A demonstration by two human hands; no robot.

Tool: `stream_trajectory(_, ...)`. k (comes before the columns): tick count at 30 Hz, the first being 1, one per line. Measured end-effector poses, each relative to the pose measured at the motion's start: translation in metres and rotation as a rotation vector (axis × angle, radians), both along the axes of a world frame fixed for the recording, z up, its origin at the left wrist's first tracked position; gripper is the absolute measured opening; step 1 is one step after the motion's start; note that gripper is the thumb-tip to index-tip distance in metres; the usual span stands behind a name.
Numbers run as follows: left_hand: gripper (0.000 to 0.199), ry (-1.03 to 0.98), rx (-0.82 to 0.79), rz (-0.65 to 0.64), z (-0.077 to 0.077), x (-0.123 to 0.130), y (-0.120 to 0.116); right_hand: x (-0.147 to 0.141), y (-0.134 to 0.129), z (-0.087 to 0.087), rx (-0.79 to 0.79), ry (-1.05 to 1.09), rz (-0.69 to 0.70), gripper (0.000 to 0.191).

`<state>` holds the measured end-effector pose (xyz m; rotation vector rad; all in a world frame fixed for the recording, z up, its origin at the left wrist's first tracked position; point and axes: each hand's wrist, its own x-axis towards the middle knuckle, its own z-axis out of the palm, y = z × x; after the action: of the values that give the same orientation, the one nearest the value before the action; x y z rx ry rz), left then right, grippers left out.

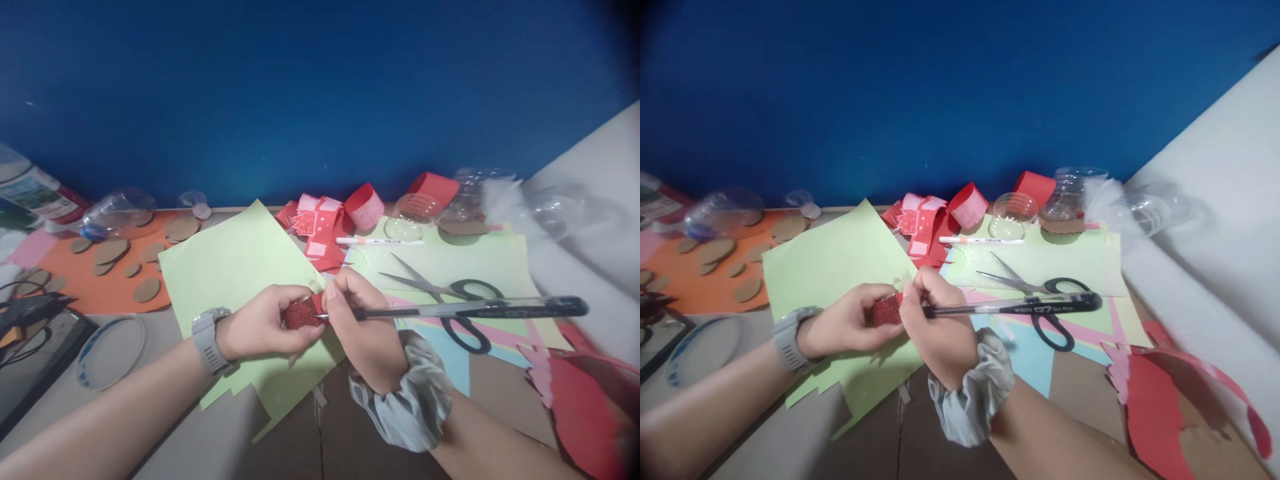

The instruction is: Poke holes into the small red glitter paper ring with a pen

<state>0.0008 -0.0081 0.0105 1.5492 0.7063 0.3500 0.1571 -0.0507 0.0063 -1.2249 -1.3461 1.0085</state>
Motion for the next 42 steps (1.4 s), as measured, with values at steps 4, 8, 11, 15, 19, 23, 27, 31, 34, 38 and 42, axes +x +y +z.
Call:
stream_trajectory(4,0.014,-0.004,-0.013,0.003,-0.001,-0.0005,0.0,-0.0007,0.0015,0.0009,0.023,-0.005,0.001,0.027)
stream_trajectory(8,0.012,-0.024,-0.004,-0.002,-0.0019,-0.001,0.001,-0.0011,0.0013,0.0014,0.037,-0.001,-0.012,0.028)
stream_trajectory(11,0.012,-0.027,-0.001,-0.001,-0.0023,-0.0011,0.001,-0.0011,0.001,0.0004,0.046,-0.012,-0.007,0.028)
stream_trajectory(15,0.012,-0.02,-0.029,0.003,-0.0017,-0.0009,-0.0003,-0.0007,0.0022,-0.0006,0.021,0.014,0.006,0.029)
stream_trajectory(19,0.013,-0.014,-0.033,0.006,-0.0014,-0.0009,-0.0007,-0.0003,0.0023,-0.0005,-0.014,0.023,-0.006,0.028)
stream_trajectory(23,0.012,-0.014,-0.014,0.008,-0.0021,-0.0012,-0.0002,0.0002,0.0013,-0.0008,-0.01,0.014,0.012,0.028)
stream_trajectory(27,0.014,-0.017,-0.021,0.003,-0.0021,-0.0013,-0.0003,0.0002,0.0015,-0.0014,-0.012,0.04,0.018,0.029)
stream_trajectory(31,0.014,-0.019,-0.051,0.003,-0.002,-0.0011,-0.0006,0.0004,0.0017,-0.0013,-0.012,0.023,0.036,0.028)
stream_trajectory(34,0.014,-0.026,-0.051,0.005,-0.0022,-0.001,-0.0003,0.0006,0.0018,-0.0014,-0.02,0.022,0.027,0.029)
stream_trajectory(38,0.013,-0.02,-0.042,0.0,-0.0018,-0.0007,0.0002,0.0007,0.0014,-0.0015,-0.016,0.016,0.019,0.029)
stream_trajectory(42,0.015,-0.005,0.011,0.0,-0.0008,-0.0003,0.0005,0.0008,0.0004,-0.0009,-0.024,-0.007,0.016,0.029)
